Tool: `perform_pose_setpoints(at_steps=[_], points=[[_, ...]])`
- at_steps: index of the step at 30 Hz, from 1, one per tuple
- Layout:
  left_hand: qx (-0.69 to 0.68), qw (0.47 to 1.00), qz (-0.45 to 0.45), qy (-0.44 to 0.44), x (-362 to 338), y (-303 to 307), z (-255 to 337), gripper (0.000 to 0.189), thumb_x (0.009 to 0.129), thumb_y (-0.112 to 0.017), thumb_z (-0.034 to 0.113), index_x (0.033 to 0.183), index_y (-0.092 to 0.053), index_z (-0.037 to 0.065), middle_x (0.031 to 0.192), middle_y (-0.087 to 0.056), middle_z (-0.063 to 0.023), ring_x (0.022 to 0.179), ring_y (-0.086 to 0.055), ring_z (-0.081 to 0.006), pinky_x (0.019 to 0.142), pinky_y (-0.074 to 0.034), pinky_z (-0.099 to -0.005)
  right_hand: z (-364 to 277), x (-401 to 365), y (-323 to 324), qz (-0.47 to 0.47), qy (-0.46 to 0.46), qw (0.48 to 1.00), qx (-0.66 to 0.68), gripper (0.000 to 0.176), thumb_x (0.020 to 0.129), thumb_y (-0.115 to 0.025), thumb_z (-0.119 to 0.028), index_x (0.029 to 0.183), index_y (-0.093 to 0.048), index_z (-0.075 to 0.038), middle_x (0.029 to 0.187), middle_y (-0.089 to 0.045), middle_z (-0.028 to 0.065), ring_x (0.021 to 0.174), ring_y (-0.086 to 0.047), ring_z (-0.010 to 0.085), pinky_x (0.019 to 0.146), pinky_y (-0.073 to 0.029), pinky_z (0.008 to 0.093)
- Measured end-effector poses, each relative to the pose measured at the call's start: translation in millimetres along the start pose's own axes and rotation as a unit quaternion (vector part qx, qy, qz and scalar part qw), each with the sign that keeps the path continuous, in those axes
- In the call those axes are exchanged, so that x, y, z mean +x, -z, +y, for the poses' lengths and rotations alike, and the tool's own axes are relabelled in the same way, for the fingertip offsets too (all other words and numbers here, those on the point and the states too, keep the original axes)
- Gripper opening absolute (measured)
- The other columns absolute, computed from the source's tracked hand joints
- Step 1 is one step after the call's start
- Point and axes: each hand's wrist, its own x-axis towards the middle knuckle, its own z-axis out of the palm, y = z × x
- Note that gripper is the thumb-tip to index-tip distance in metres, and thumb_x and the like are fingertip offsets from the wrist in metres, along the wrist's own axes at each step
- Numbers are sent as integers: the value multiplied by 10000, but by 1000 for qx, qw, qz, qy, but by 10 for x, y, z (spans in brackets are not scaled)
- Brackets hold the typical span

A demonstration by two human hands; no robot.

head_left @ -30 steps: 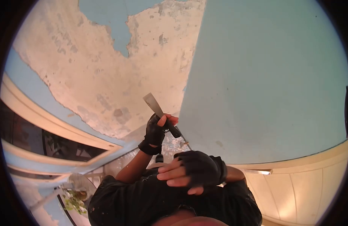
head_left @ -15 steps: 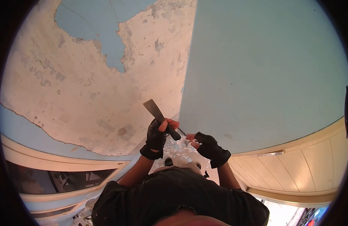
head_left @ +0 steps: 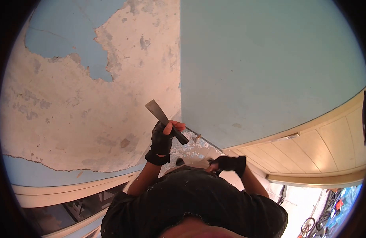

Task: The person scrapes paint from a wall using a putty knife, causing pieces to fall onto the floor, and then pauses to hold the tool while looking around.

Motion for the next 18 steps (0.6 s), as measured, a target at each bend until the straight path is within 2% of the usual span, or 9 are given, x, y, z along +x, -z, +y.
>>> perform_pose_setpoints(at_steps=[2,3,4,5,8,10,11,14,18], points=[[2,1000,-20,6,-9,6,-76,276,908,-562,235,1023,-562,-15,957,-652,-186,899,-647,-279,855,-499,-399,-68,-123,244,64,5,980,187,329,960,-479,-248,1071,-618,29,960,-674,164,937,-644,210,876,-456,287],[1,1000,-23,12,-15,-22,-108,276,908,-562,235,1023,-562,-15,957,-652,-186,899,-647,-279,855,-499,-399,-280,-174,212,153,85,958,227,358,974,-455,-262,1134,-577,34,955,-680,131,938,-624,177,861,-453,284],[1,1000,-25,17,-16,-54,-141,297,905,-561,254,1028,-550,-16,955,-648,-190,899,-641,-279,853,-496,-401,-437,-146,227,286,65,951,98,365,978,-452,-267,1169,-555,28,968,-680,91,947,-584,143,868,-436,285],[1,999,-28,22,-13,-92,-173,320,902,-559,273,1034,-538,-17,953,-644,-193,898,-635,-280,850,-492,-402,-728,-139,185,364,80,923,-96,343,973,-475,-240,1185,-550,18,993,-671,53,969,-535,109,885,-413,274],[23,998,-46,24,18,-190,-295,326,907,-557,281,1040,-545,-17,978,-643,-188,933,-626,-273,857,-484,-399,-791,133,121,398,131,908,-12,335,957,-505,-204,1213,-541,9,1055,-649,58,996,-523,105,908,-401,277],[28,997,-62,24,29,-277,-345,336,907,-565,294,1043,-550,-12,993,-642,-188,947,-624,-270,862,-482,-397,-863,306,-16,338,187,915,113,347,950,-511,-190,1236,-528,5,1097,-632,68,1021,-524,118,906,-410,288],[32,997,-74,20,39,-315,-372,345,906,-572,307,1046,-555,-8,1007,-640,-187,960,-622,-268,866,-481,-395,-904,358,-69,333,158,926,84,353,948,-505,-179,1252,-519,0,1089,-621,67,1044,-535,147,906,-418,303],[64,988,-135,37,77,-350,-412,325,930,-548,298,1060,-574,1,1041,-645,-176,912,-624,-209,845,-485,-347,-940,430,-194,300,187,923,154,352,944,-507,-172,1225,-514,39,953,-618,73,904,-595,155,843,-455,301],[24,990,-132,50,81,-420,-569,377,928,-550,354,1081,-575,12,1072,-636,-182,904,-621,-194,814,-500,-332,-972,306,-109,314,165,924,145,393,937,-518,-210,1233,-486,46,915,-620,96,822,-607,166,775,-482,303]])
